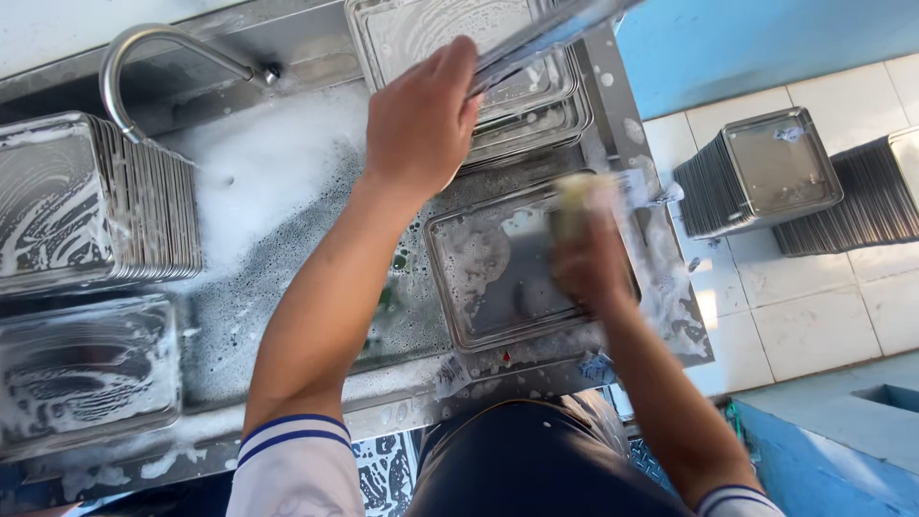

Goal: The person scrubs rectangular metal trays with a yellow sponge in a soapy sink, rinses them under running water, and stacks the cleaned trays on the floor. The process is repeated for multiple trays.

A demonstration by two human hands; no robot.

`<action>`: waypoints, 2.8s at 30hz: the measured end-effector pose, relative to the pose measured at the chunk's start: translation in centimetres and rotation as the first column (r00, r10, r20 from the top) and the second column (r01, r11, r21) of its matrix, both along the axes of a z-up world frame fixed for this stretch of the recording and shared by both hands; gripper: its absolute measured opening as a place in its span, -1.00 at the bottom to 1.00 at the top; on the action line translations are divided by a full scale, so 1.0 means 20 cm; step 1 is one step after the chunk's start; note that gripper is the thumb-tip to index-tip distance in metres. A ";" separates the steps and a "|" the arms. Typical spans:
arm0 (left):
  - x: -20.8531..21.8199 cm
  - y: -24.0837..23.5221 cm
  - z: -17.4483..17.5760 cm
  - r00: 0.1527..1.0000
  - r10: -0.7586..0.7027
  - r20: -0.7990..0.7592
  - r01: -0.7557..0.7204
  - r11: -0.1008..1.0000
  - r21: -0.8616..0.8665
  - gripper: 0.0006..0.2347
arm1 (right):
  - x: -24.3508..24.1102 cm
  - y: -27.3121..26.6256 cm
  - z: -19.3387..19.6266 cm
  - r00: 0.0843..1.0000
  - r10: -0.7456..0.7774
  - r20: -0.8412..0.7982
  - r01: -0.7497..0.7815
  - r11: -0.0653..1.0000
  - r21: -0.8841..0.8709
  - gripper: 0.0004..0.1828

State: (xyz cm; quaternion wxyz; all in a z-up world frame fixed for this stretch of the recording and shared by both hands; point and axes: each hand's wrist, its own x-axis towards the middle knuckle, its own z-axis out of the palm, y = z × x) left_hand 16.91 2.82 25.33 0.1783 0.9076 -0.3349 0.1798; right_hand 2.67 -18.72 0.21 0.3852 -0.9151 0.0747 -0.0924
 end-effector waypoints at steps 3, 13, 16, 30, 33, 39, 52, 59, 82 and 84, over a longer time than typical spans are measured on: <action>0.21 -0.02 -0.20 0.984 0.013 0.175 -0.046 0.981 0.186 -0.83 | -0.02 0.50 -0.03 0.906 0.424 -0.003 -0.408 0.870 -0.278 -0.45; 0.19 0.20 -0.81 0.999 -0.047 0.021 0.047 0.998 0.040 -0.87 | 0.09 0.29 0.20 0.926 0.175 -0.335 -0.262 0.936 -0.236 -0.34; 0.09 0.05 -0.88 0.970 0.046 -0.238 0.035 0.945 0.326 -0.85 | 0.00 0.59 0.18 0.830 0.557 0.013 -0.487 0.736 -0.470 -0.51; -0.04 -0.06 -1.05 0.905 0.253 -0.341 -0.110 0.915 0.387 -0.82 | -0.52 -0.29 0.18 0.923 0.215 -0.320 -0.155 0.966 0.205 -0.29; -0.04 -0.11 -0.86 0.859 0.290 -0.422 -0.072 0.884 0.462 -0.73 | -0.59 -0.39 0.14 0.910 0.238 -0.340 -0.004 0.824 0.566 -0.28; -0.17 -0.13 -0.33 0.888 0.181 -0.422 -0.025 0.937 0.349 -0.71 | -0.69 -0.63 0.19 0.995 0.034 -0.094 0.073 0.396 0.916 -0.29; -0.86 -0.08 -0.69 0.936 -0.160 -0.313 0.243 0.938 0.249 -0.21 | -0.34 -0.37 0.22 0.985 -0.021 0.170 -0.068 0.864 0.499 -0.43; -0.70 -0.16 -0.91 0.950 0.097 -0.297 -0.051 0.986 0.160 -0.26 | -0.37 0.01 0.19 0.966 0.039 0.255 -0.045 0.999 0.020 -0.37; -0.45 -0.19 -1.14 0.972 0.077 -0.224 -0.082 0.996 -0.015 -0.88 | -0.38 0.02 0.16 0.964 0.041 0.264 -0.031 0.999 -0.043 -0.38; -0.40 -0.16 -1.14 0.974 0.077 -0.212 -0.087 0.996 -0.037 -0.90 | -0.39 0.03 0.15 0.968 0.046 0.246 -0.032 0.998 -0.061 -0.38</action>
